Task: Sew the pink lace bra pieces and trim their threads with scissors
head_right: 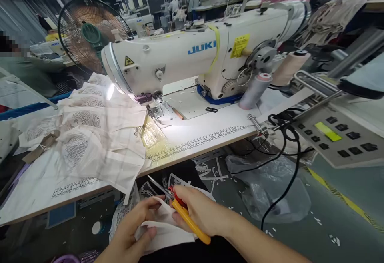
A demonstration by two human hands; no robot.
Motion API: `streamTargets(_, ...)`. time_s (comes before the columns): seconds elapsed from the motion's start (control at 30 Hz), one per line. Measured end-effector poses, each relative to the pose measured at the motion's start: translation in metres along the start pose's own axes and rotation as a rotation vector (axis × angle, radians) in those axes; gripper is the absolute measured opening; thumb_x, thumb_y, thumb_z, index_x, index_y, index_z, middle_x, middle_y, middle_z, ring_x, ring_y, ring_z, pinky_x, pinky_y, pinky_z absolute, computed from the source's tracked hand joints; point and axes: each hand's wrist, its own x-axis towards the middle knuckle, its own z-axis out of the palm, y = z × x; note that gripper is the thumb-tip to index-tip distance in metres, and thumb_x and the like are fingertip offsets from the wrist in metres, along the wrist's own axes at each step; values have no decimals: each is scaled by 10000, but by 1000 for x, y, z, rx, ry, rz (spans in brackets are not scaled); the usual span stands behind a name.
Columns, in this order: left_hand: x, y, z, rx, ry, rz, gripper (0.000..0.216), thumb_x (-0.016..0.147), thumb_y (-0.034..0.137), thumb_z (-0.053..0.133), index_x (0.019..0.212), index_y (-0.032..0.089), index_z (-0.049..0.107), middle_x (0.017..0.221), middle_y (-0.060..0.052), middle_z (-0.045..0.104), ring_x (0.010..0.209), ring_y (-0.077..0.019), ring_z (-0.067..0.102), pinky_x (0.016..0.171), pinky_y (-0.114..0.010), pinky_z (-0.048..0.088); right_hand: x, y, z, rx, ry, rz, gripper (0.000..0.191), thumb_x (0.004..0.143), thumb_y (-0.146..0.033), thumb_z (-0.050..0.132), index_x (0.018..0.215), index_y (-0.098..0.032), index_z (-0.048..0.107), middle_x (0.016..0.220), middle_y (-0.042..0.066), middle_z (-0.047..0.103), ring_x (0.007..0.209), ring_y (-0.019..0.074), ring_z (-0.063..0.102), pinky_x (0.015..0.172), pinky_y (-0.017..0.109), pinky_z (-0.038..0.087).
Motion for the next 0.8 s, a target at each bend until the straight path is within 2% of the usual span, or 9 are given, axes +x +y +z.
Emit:
streamTargets(0.07, 8, 6, -4, -32, -95, -2, 151, 851, 291, 524, 745, 210, 595, 998, -67, 635, 903, -189, 619, 780, -260, 482, 1, -3, -4, -146, -20, -51, 200, 692, -213, 536, 713, -227, 338, 693, -44, 396, 591, 117, 363, 507, 226, 317)
streamTargets(0.17, 16, 13, -7, -22, -160, 22, 108, 840, 193, 539, 819, 228, 639, 816, -19, 622, 752, -139, 614, 668, -202, 472, 1, -6, -7, -224, -58, 18, 240, 682, -180, 571, 697, -227, 336, 703, -48, 408, 610, 120, 355, 533, 230, 313)
streamTargets(0.3, 15, 11, 1, 22, -81, 144, 120, 846, 172, 530, 768, 221, 606, 787, -8, 582, 700, -119, 599, 643, -193, 458, 3, 6, -6, -235, 3, 184, 335, 599, -163, 658, 687, -230, 342, 667, -61, 416, 568, 116, 359, 504, 238, 287)
streamTargets(0.43, 6, 0, 17, 42, -12, 204, 131, 864, 237, 525, 752, 219, 590, 776, -14, 575, 672, -122, 585, 626, -204, 458, 2, 34, 2, -215, 88, 257, 327, 528, -66, 605, 670, -226, 358, 671, -48, 427, 593, 133, 383, 538, 263, 294)
streamTargets(0.5, 3, -5, 22, 19, -3, 140, 163, 861, 241, 512, 722, 215, 593, 747, -11, 578, 644, -122, 577, 610, -208, 451, -1, 44, 8, -147, 127, 256, 284, 549, -86, 568, 676, -227, 357, 677, -37, 451, 594, 136, 401, 536, 265, 315)
streamTargets(0.6, 3, -8, 24, -31, 92, -114, 119, 828, 253, 537, 727, 212, 586, 715, -6, 603, 645, -143, 589, 606, -229, 451, -8, 46, 12, 11, 142, 213, 181, 657, -251, 546, 742, -220, 389, 753, 0, 520, 614, 143, 472, 544, 267, 391)
streamTargets(0.7, 4, -7, 22, -149, 243, -363, 115, 778, 303, 598, 761, 214, 528, 679, 14, 594, 619, -151, 584, 565, -232, 448, -15, 41, 12, 220, 139, 124, 286, 710, -424, 571, 841, -208, 436, 881, 44, 571, 748, 177, 543, 657, 299, 449)
streamTargets(0.8, 5, -5, 22, -262, 344, -430, 200, 737, 340, 641, 751, 217, 484, 664, 32, 553, 612, -137, 561, 559, -222, 450, -19, 41, 14, 388, 166, 66, 335, 689, -414, 674, 845, -199, 470, 883, 47, 582, 746, 178, 535, 662, 305, 440)
